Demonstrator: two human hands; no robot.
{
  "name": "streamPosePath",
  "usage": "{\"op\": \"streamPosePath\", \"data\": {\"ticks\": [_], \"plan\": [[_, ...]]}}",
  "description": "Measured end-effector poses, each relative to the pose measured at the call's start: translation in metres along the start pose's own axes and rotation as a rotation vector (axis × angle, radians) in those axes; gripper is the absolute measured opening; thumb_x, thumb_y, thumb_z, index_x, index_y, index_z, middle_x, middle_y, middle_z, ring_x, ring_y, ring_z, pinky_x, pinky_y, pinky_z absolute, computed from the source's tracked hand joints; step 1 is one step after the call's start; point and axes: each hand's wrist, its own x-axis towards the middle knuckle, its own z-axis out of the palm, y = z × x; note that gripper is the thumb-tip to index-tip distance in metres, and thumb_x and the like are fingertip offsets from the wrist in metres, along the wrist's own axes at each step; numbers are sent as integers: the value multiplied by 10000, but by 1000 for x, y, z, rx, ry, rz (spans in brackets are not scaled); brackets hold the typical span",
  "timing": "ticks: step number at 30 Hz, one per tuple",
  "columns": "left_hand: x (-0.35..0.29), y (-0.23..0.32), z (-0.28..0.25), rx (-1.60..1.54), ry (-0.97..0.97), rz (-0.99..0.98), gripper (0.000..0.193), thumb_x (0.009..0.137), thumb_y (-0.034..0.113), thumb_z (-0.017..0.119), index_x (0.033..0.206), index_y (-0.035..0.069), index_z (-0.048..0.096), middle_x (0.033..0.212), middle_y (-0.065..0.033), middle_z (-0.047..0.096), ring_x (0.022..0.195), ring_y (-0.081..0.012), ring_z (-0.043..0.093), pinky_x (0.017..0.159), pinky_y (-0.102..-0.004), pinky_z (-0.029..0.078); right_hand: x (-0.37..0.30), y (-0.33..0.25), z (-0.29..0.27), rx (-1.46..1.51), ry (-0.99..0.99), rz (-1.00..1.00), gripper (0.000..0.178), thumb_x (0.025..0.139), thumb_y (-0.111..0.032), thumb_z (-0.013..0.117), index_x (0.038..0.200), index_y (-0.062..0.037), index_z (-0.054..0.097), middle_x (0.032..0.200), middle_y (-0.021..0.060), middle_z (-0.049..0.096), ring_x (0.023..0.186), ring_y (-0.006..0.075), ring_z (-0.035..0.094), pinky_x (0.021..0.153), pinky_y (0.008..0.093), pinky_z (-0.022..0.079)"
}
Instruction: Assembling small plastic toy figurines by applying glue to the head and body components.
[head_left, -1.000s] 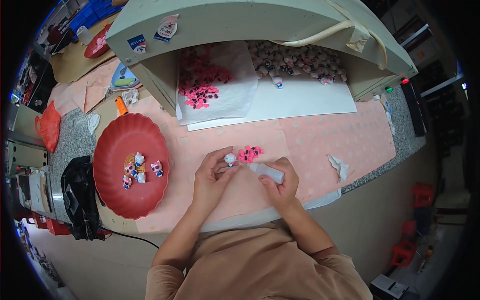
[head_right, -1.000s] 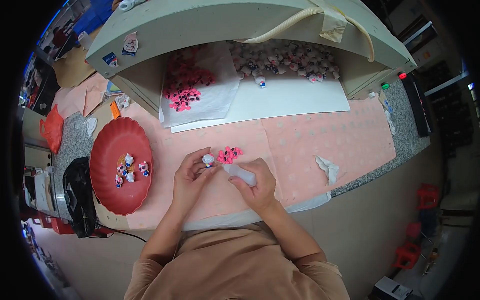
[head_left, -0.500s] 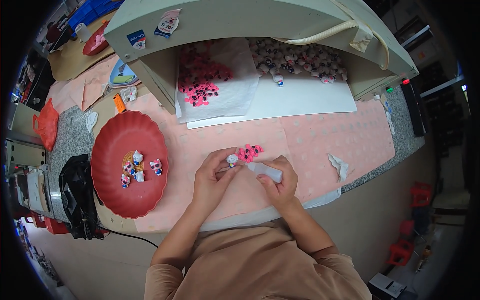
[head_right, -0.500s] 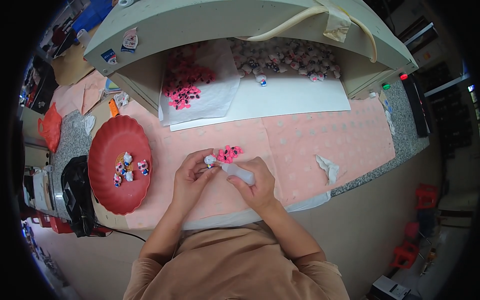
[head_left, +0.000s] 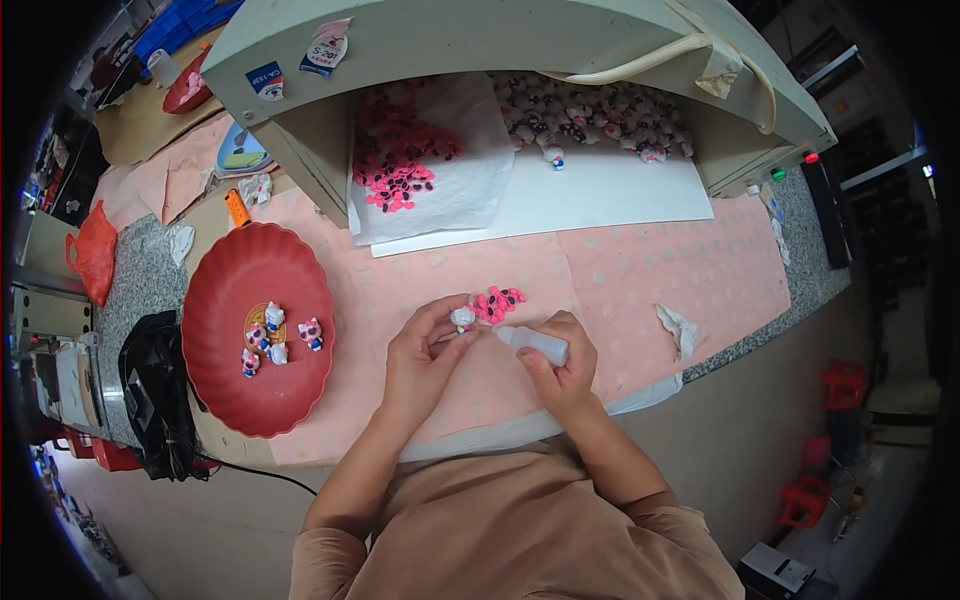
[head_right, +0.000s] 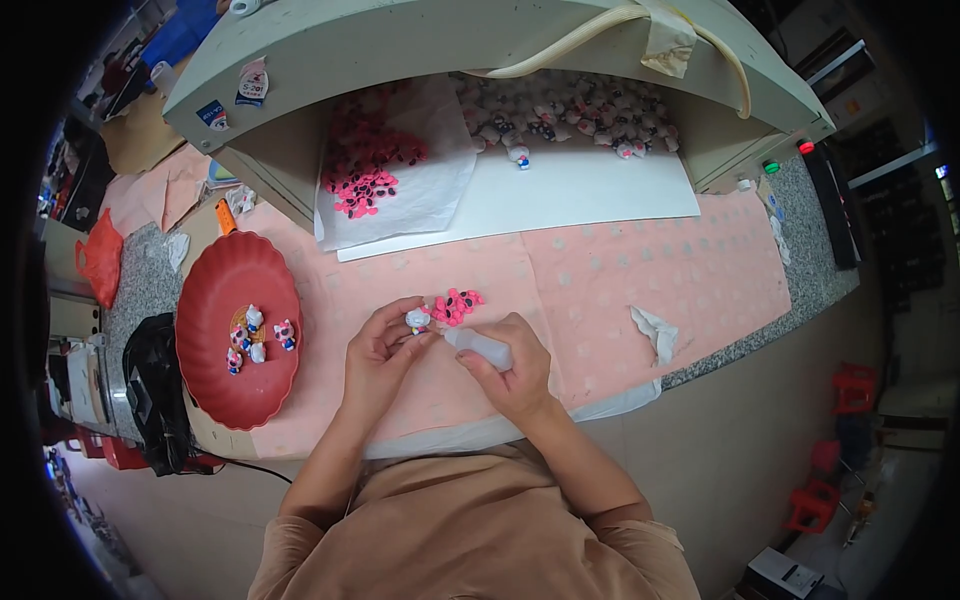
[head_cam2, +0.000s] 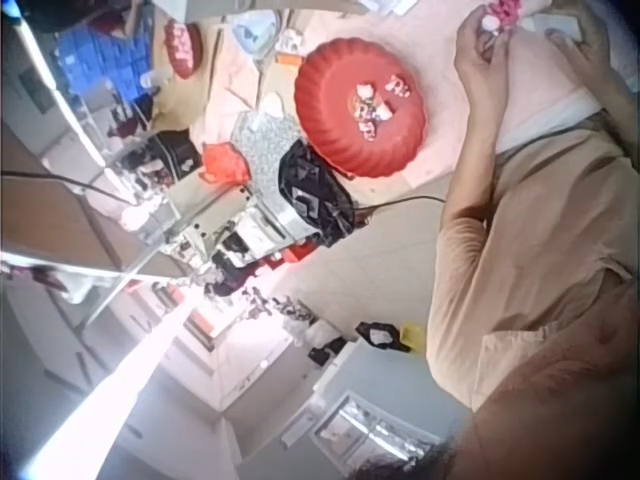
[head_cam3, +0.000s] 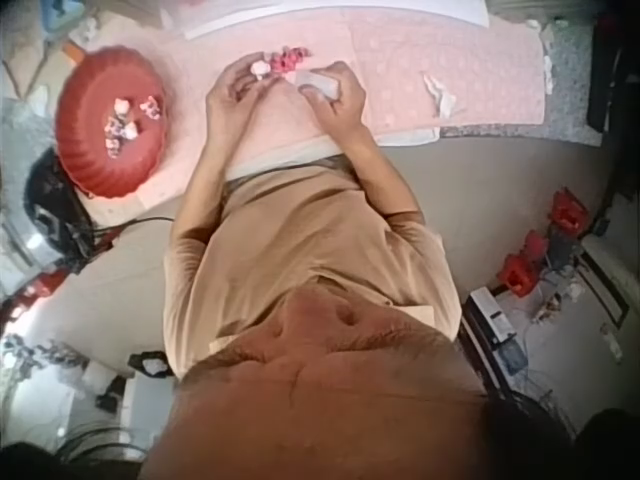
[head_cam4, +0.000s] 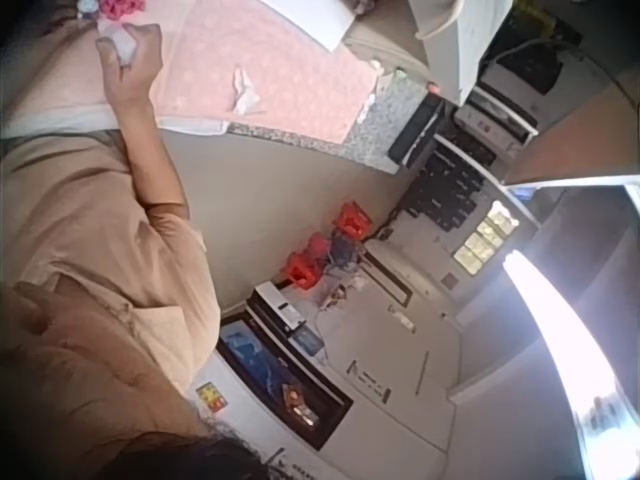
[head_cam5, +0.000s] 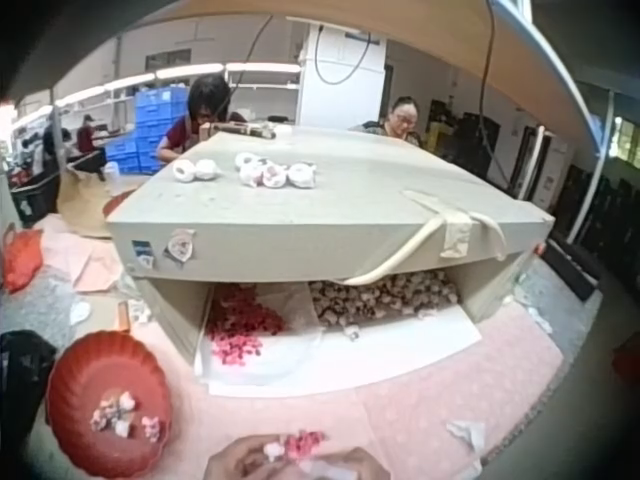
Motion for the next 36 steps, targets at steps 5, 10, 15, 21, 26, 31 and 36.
{"op": "streamPosePath", "data": {"ticks": [5, 10, 15, 21, 26, 31, 36], "plan": [[1, -1, 0, 55, -5, 47, 397, 871, -69, 616, 1256, -17, 536, 1216, -98, 560, 1058, -171, 634, 881, -265, 548, -1, 2, 0, -11, -22, 9, 269, 770, -93, 769, 958, -21, 591, 811, 121, 639, 659, 217, 586, 579, 297, 463], [1, -2, 0, 52, 0, 44, 400, 871, -69, 616, 1259, -16, 535, 1211, -99, 571, 1055, -169, 635, 881, -268, 548, -2, 3, -1, -8, -17, 18, 265, 774, -97, 767, 957, -23, 591, 804, 119, 635, 655, 212, 583, 573, 296, 458], [0, -1, 0, 1, -1, -3, 402, 872, -67, 618, 1261, -16, 532, 1185, -100, 607, 1052, -161, 635, 882, -272, 547, -2, 4, -1, 7, 18, 22, 252, 787, -97, 757, 955, -22, 584, 805, 111, 636, 650, 204, 567, 578, 295, 452], [0, 2, 1, -26, -8, 8, 399, 880, -67, 609, 1265, -23, 517, 1187, -104, 614, 1055, -152, 632, 888, -261, 537, -2, 3, -1, 28, 34, 20, 249, 796, -104, 753, 952, -18, 579, 800, 105, 633, 643, 202, 552, 580, 296, 447], [-1, 4, 1, -56, -18, 10, 398, 881, -70, 606, 1265, -24, 508, 1184, -105, 611, 1058, -152, 631, 899, -255, 524, 0, 3, 0, 12, 29, 11, 238, 799, -99, 750, 947, -20, 581, 795, 102, 630, 640, 199, 550, 578, 290, 445], [0, 1, -1, -45, -4, 10, 401, 874, -84, 607, 1259, -26, 509, 1208, -110, 589, 1071, -161, 626, 906, -257, 515, 3, -1, -1, -4, 47, 41, 217, 800, -91, 748, 945, -27, 600, 798, 95, 627, 651, 188, 563, 586, 286, 451], [0, 1, -1, -20, 7, 19, 399, 870, -91, 605, 1253, -21, 515, 1229, -117, 575, 1080, -171, 625, 911, -258, 509, 0, -2, -1, 4, 43, 89, 193, 805, -84, 742, 940, -28, 616, 803, 93, 622, 671, 181, 584, 601, 283, 461]]}}
